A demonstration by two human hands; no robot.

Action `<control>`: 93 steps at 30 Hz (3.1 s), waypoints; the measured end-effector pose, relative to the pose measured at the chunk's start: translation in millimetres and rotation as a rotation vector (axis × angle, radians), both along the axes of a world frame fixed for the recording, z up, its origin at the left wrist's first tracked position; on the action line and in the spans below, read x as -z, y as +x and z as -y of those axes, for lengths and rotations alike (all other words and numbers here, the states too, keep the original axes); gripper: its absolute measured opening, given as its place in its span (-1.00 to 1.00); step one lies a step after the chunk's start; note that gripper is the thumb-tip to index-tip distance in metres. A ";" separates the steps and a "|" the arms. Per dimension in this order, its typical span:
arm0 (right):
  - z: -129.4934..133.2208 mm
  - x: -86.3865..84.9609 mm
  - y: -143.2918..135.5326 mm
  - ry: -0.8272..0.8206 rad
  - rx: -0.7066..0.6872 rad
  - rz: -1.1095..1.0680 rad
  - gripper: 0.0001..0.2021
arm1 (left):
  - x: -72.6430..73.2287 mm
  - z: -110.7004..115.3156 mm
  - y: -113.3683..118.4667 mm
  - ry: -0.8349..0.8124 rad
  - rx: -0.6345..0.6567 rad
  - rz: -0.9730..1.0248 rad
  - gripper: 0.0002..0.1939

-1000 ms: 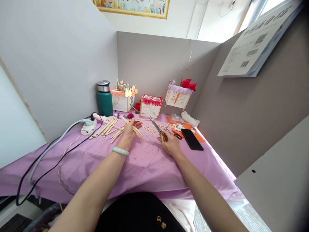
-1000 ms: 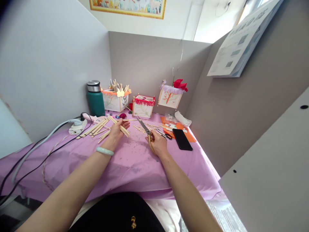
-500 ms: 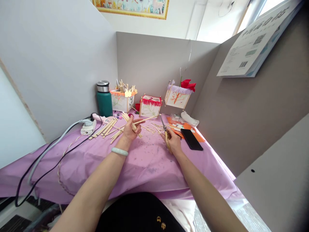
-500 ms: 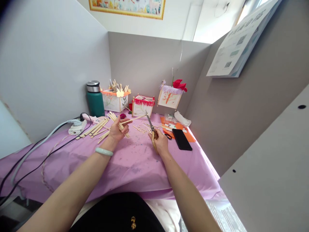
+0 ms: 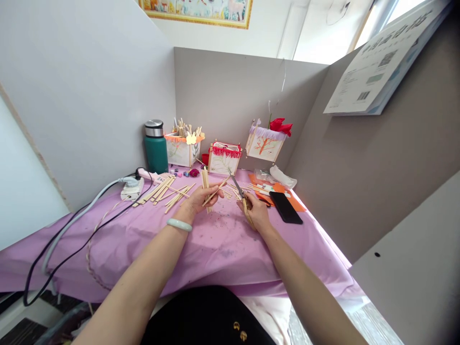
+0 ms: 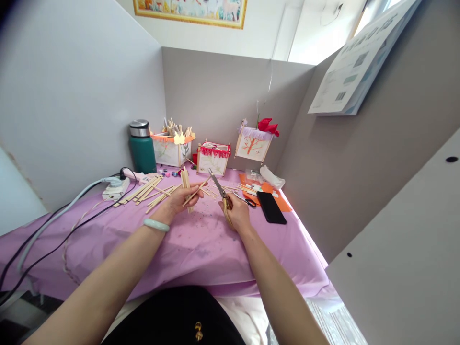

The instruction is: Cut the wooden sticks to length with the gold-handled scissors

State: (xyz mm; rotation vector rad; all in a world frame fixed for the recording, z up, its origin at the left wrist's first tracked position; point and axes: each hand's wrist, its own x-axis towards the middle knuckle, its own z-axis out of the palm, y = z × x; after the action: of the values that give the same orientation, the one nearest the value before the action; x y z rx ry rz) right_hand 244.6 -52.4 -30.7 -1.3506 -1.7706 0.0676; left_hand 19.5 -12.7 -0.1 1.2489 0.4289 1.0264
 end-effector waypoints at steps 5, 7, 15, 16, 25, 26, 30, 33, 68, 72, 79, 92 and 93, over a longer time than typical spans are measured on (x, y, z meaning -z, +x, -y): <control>2.5 -2.4 -1.0 -0.009 -0.013 0.012 -0.67 | 2.2 -0.1 2.8 -0.012 0.027 -0.035 -0.49; 3.9 -3.1 -2.0 -0.009 -0.027 0.045 -0.70 | 1.9 0.1 3.1 0.007 0.007 -0.030 -0.54; 7.3 -3.7 -6.2 -0.039 -0.021 0.187 -0.78 | 1.5 -3.6 5.2 0.063 -0.142 -0.013 -0.70; 7.5 -4.0 -6.3 -0.044 -0.010 0.204 -0.79 | 2.3 -4.3 5.9 0.061 -0.157 -0.017 -0.70; 7.5 -3.0 -7.1 -0.075 0.095 0.311 -0.79 | 6.1 -6.3 10.0 -0.029 -0.260 -0.042 -0.65; 7.3 -2.7 -7.3 -0.081 0.109 0.319 -0.79 | 6.6 -6.6 10.1 -0.039 -0.263 -0.047 -0.65; 7.6 -2.3 -7.7 -0.122 0.139 0.367 -0.77 | 10.8 -10.5 9.7 -0.048 -0.286 -0.076 -0.71; 8.1 -2.5 -7.6 -0.132 0.140 0.390 -0.77 | 12.9 -13.2 9.0 -0.036 -0.268 -0.100 -0.75; 11.6 -7.8 -9.2 -0.173 0.161 0.434 -0.76 | 3.7 -3.1 6.8 -0.057 -0.270 -0.109 -0.76; 12.5 -10.2 -11.2 -0.199 0.189 0.452 -0.73 | 7.1 -3.7 6.8 -0.050 -0.257 -0.132 -0.65; 11.6 -7.1 -12.9 -0.181 0.227 0.462 -0.73 | 10.4 -9.8 9.6 -0.048 -0.300 -0.159 -0.76; 12.1 -6.5 -12.9 -0.174 0.219 0.489 -0.72 | 8.5 -11.2 8.2 -0.085 -0.388 -0.134 -0.75; 12.1 -6.3 -12.8 -0.175 0.218 0.488 -0.72 | 8.2 -10.2 8.2 -0.072 -0.390 -0.132 -0.74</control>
State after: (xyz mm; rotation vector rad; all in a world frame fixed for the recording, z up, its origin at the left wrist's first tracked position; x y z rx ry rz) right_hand 231.9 -64.4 -24.3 -1.7932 -2.0333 -0.2524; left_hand 27.8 -2.5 -8.2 1.1966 0.8285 1.2469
